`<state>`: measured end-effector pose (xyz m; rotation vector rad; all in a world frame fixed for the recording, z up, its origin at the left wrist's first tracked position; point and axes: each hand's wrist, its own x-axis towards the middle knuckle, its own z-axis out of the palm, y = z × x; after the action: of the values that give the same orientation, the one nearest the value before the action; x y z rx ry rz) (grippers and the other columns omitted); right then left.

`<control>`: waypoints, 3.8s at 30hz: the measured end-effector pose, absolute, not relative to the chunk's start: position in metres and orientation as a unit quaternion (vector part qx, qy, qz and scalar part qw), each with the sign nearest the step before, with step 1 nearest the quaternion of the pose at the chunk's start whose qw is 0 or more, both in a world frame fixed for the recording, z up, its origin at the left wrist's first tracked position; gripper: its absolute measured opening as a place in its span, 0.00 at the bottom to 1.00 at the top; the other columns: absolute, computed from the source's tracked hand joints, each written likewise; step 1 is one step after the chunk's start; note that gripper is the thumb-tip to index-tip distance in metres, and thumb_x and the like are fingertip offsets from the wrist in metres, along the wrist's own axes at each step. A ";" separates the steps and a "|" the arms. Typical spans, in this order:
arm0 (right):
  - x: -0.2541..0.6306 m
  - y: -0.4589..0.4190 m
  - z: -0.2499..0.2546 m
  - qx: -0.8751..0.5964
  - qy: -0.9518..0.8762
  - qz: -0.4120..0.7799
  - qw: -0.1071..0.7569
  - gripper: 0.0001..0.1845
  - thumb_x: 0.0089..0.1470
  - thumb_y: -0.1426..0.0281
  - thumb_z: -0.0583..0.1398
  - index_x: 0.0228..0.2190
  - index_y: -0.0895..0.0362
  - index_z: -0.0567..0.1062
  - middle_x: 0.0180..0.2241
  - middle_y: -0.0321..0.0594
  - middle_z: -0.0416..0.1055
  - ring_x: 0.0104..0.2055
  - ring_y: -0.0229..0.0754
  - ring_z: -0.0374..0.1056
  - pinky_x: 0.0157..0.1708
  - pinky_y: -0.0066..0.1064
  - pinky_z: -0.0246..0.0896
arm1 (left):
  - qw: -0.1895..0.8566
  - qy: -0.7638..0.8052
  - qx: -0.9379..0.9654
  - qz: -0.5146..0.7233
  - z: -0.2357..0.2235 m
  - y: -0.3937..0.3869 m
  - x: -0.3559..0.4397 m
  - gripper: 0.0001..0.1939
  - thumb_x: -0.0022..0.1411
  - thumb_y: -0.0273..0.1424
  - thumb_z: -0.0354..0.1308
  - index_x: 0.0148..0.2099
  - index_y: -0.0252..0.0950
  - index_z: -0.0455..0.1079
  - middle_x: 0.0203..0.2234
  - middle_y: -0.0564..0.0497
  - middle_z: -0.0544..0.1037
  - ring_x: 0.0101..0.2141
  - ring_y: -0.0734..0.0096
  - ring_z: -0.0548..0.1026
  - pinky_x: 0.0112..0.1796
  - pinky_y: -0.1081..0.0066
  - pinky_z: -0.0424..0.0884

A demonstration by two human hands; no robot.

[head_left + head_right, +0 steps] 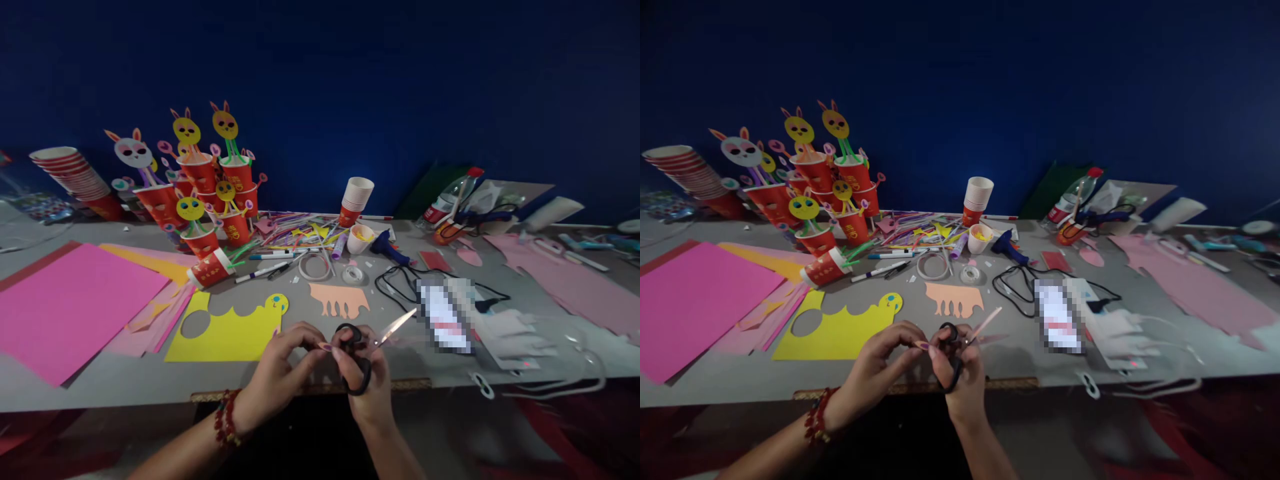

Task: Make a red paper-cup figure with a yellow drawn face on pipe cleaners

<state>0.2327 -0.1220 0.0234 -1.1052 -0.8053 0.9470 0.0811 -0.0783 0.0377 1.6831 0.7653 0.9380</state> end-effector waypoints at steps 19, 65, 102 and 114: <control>0.233 -0.125 0.024 -0.496 -0.446 0.414 0.619 0.11 0.52 0.66 0.68 0.34 0.53 0.72 0.30 0.35 0.73 0.27 0.38 0.68 0.29 0.28 0.66 | 0.439 0.282 0.736 0.431 0.044 -0.077 0.077 0.05 0.69 0.26 0.52 0.39 0.37 0.68 0.34 0.48 0.75 0.37 0.66 0.74 0.40 0.68 0.68; 0.266 -0.131 0.027 -0.527 -0.546 0.571 0.312 0.24 0.50 0.48 0.65 0.27 0.55 0.66 0.24 0.32 0.63 0.26 0.38 0.61 0.26 0.29 0.59 | 0.545 0.353 0.642 0.406 0.047 -0.073 0.065 0.04 0.65 0.28 0.56 0.37 0.35 0.70 0.31 0.51 0.75 0.32 0.72 0.73 0.35 0.74 0.68; 0.259 -0.133 0.025 -0.586 -0.565 0.519 0.261 0.18 0.49 0.60 0.64 0.22 0.53 0.60 0.20 0.28 0.58 0.23 0.35 0.54 0.23 0.27 0.50 | 0.598 0.366 0.623 0.349 0.052 -0.064 0.067 0.05 0.61 0.30 0.56 0.33 0.34 0.68 0.27 0.53 0.72 0.29 0.74 0.67 0.31 0.74 0.62; 0.258 -0.132 0.023 -0.585 -0.542 0.538 0.273 0.27 0.46 0.52 0.67 0.20 0.52 0.56 0.17 0.26 0.55 0.20 0.33 0.51 0.20 0.26 0.48 | 0.606 0.360 0.618 0.348 0.049 -0.064 0.067 0.06 0.62 0.31 0.57 0.33 0.34 0.68 0.27 0.53 0.71 0.29 0.73 0.66 0.32 0.74 0.61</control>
<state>0.2575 -0.1320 0.0228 -1.5747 -1.4572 1.4482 0.0667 -0.0643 0.0490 1.4287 0.8319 0.8050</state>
